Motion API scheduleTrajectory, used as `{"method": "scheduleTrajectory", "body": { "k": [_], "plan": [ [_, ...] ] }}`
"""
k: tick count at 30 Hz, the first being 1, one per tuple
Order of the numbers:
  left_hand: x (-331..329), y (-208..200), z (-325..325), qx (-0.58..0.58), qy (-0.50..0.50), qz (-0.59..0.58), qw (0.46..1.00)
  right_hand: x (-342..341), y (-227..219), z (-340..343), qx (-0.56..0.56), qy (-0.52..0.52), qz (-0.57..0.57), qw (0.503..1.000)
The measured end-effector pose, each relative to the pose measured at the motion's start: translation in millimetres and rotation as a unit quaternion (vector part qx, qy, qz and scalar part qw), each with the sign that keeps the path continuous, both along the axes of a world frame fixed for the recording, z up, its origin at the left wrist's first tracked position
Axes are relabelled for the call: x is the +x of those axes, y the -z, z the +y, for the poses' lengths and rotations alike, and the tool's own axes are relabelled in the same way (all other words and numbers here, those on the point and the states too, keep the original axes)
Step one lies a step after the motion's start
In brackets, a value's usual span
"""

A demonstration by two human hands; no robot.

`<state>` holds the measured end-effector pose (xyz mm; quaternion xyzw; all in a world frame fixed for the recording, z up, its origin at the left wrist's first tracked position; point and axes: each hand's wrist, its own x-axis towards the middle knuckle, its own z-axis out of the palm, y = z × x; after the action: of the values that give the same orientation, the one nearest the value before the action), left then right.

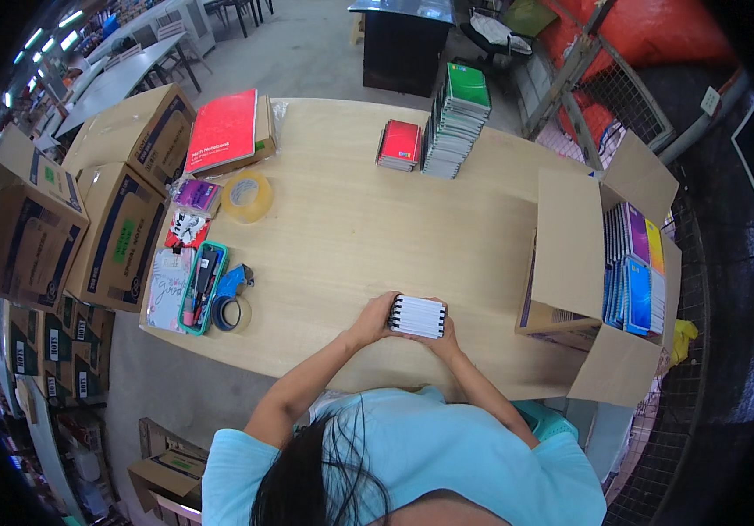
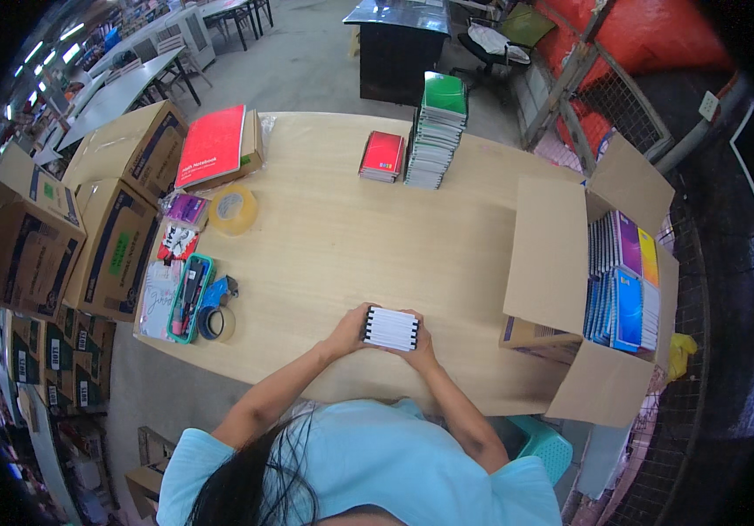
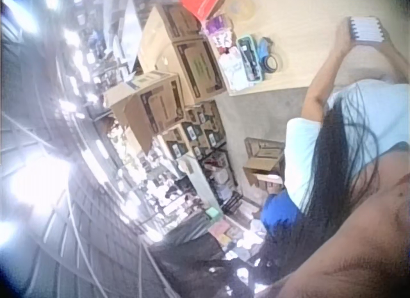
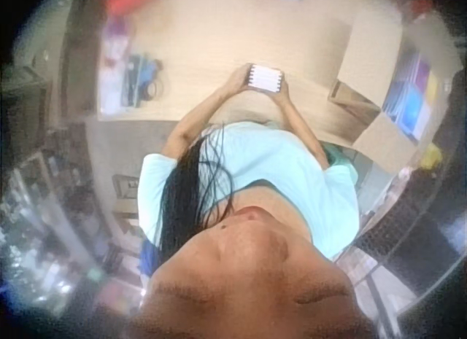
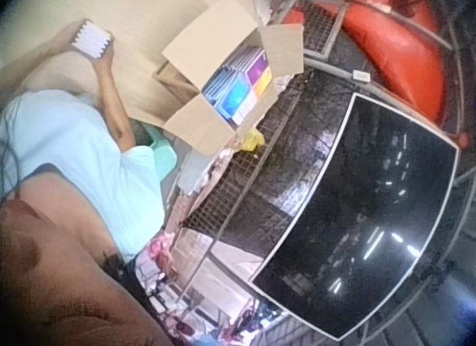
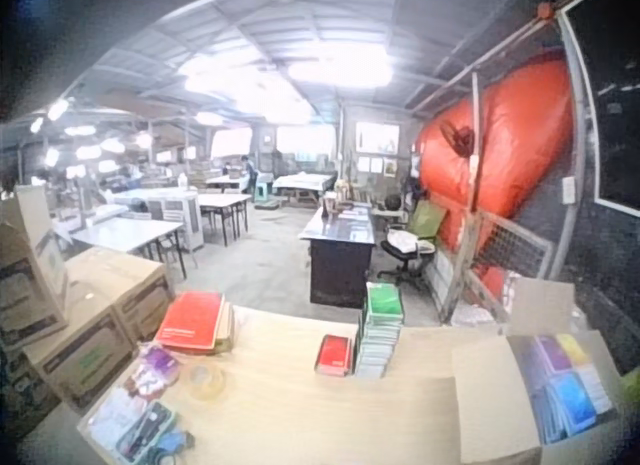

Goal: The person sorts through green spiral-bound notebooks and wire bindings, then removes notebooks from a larger cardboard box and stacks them by color on a table.

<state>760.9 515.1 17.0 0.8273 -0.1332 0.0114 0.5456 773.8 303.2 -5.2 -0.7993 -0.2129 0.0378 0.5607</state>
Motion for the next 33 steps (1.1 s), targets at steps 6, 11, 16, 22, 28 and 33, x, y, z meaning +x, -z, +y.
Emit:
{"method": "scheduleTrajectory", "body": {
  "k": [6, 11, 16, 22, 28, 33],
  "plan": [
    [3, 22, 9, 0.051, 0.007, 0.007, 0.999, 14, -104, -2, -0.07, -0.067, -0.077, 0.992],
    [5, 8, 7, 0.033, 0.023, 0.026, 0.999, 15, -150, 45, -0.384, -0.183, -0.186, 0.886],
    [21, -27, 13, 0.046, 0.024, 0.052, 0.997, 44, -141, 37, -0.327, -0.085, -0.048, 0.94],
    [14, -40, -35, -0.389, -0.158, 0.249, 0.873, 77, -129, 26, 0.196, 0.108, 0.171, 0.96],
    [87, -80, -36, -0.413, -0.251, 0.046, 0.874, 113, -112, 86, 0.489, 0.136, 0.316, 0.802],
    [171, -81, 52, -0.301, -0.209, 0.131, 0.921, 175, -121, 119, 0.485, 0.167, 0.447, 0.733]
  ]
}}
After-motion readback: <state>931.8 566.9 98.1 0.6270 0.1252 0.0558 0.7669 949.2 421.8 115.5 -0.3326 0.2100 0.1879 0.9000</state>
